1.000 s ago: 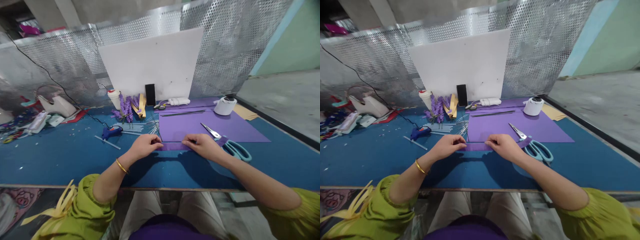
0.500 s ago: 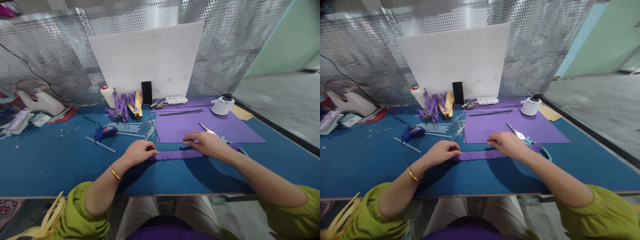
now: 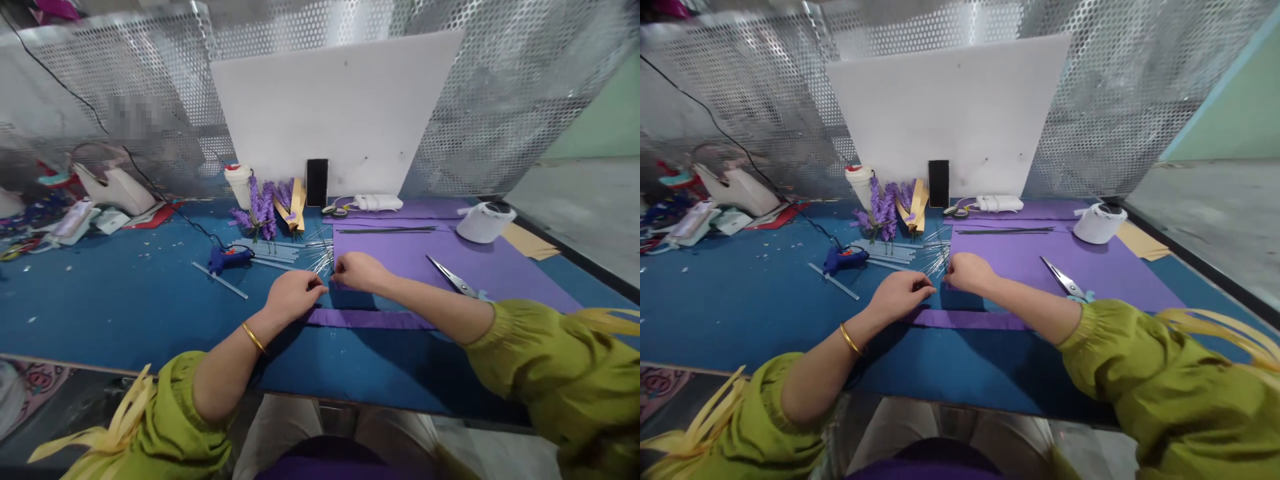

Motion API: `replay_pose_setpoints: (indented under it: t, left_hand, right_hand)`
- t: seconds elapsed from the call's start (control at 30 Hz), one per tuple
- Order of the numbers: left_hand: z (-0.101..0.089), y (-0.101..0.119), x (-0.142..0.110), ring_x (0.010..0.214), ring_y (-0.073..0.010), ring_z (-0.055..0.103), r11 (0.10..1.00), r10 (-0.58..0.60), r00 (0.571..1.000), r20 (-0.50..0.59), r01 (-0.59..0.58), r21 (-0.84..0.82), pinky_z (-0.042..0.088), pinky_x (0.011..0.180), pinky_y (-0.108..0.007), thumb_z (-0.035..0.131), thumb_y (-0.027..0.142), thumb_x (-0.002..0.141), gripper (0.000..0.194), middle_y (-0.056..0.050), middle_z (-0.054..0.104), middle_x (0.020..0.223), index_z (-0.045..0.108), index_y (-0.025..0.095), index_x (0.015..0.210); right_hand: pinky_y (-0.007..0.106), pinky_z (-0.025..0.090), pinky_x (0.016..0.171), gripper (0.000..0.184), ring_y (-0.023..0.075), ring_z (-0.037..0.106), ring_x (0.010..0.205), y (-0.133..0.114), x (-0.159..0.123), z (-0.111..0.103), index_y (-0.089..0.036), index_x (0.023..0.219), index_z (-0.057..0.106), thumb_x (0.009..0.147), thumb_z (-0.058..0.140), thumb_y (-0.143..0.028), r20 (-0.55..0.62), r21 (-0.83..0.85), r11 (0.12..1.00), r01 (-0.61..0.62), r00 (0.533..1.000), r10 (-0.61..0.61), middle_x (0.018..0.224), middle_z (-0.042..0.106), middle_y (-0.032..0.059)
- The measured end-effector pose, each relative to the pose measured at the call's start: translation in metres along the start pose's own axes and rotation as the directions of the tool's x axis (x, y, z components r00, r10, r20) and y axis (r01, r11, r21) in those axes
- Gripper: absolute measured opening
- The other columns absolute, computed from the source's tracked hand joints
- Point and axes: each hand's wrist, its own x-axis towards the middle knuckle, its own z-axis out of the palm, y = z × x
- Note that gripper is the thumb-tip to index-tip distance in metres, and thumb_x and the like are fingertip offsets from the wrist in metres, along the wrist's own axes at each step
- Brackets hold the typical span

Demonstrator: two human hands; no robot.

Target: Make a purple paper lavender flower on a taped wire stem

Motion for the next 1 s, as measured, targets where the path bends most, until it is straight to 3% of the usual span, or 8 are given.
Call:
replay_pose_setpoints:
  t: [0.13, 0.27, 0.4, 0.6, 0.77, 1.0]
  left_hand:
    - [0.003, -0.004, 0.003, 0.085, -0.0206, 0.065, 0.997, -0.071, 0.994, -0.081, 0.073, 0.022, 0.04, 0.065, -0.029, 0.056, 0.04, 0.089, 0.023, -0.004, 0.074, 0.093, 0.071, 0.023, 0.093]
    - [0.005, -0.007, 0.007, 0.087, -0.023, 0.065, 0.983, -0.133, 0.974, -0.185, 0.153, 0.098, 0.043, 0.07, -0.032, 0.056, 0.045, 0.089, 0.026, -0.006, 0.072, 0.095, 0.068, 0.022, 0.09]
    - [0.011, -0.01, 0.011, 0.088, -0.0232, 0.065, 0.978, -0.085, 0.983, -0.163, 0.114, 0.177, 0.044, 0.07, -0.032, 0.062, 0.04, 0.086, 0.02, -0.006, 0.07, 0.094, 0.065, 0.021, 0.088]
    - [0.017, -0.009, 0.011, 0.087, -0.022, 0.065, 0.98, 0.017, 0.99, -0.142, 0.011, 0.197, 0.044, 0.071, -0.033, 0.059, 0.028, 0.086, 0.009, -0.004, 0.069, 0.092, 0.065, 0.021, 0.088]
    - [0.014, -0.006, 0.01, 0.086, -0.0214, 0.064, 0.991, -0.007, 0.983, -0.182, 0.031, 0.128, 0.045, 0.072, -0.033, 0.062, 0.038, 0.086, 0.02, -0.004, 0.069, 0.095, 0.066, 0.021, 0.094]
    - [0.01, -0.005, 0.012, 0.083, -0.018, 0.064, 0.998, -0.06, 0.963, -0.263, 0.049, -0.046, 0.042, 0.069, -0.029, 0.063, 0.038, 0.085, 0.016, 0.0, 0.071, 0.091, 0.067, 0.024, 0.09]
  right_hand:
    - [0.021, 0.043, 0.053, 0.017, 0.0117, 0.062, 0.056, -0.002, 0.016, 0.0, -0.021, 0.085, 0.075, 0.083, 0.061, -0.03, 0.063, 0.084, 0.991, 0.107, 0.992, -0.112, 0.069, 0.072, -0.0004]
    - [0.023, 0.042, 0.059, 0.022, 0.0137, 0.063, 0.067, 0.016, 0.042, -0.016, -0.018, 0.093, 0.072, 0.086, 0.052, -0.023, -0.115, -0.007, 0.997, 0.071, 0.991, -0.071, 0.079, 0.073, 0.0025]
    - [0.026, 0.035, 0.061, 0.022, 0.0176, 0.061, 0.077, 0.031, 0.071, -0.024, -0.018, 0.091, 0.071, 0.086, 0.051, -0.022, -0.241, -0.175, 0.984, 0.031, 0.968, -0.074, 0.088, 0.072, 0.0059]
    - [0.03, 0.031, 0.066, 0.023, 0.0191, 0.06, 0.083, 0.02, 0.096, -0.019, -0.019, 0.093, 0.073, 0.087, 0.051, -0.022, -0.153, -0.402, 0.892, 0.207, 0.945, -0.288, 0.099, 0.069, 0.0086]
    - [0.034, 0.03, 0.075, 0.029, 0.0199, 0.059, 0.081, 0.013, 0.101, -0.014, -0.011, 0.087, 0.073, 0.092, 0.046, -0.02, -0.063, -0.51, 0.793, 0.334, 0.904, -0.422, 0.092, 0.068, 0.0143]
    - [0.034, 0.029, 0.071, 0.026, 0.0213, 0.06, 0.079, 0.013, 0.104, -0.014, -0.013, 0.088, 0.072, 0.091, 0.048, -0.021, -0.178, -0.51, 0.807, 0.297, 0.882, -0.437, 0.09, 0.069, 0.0127]
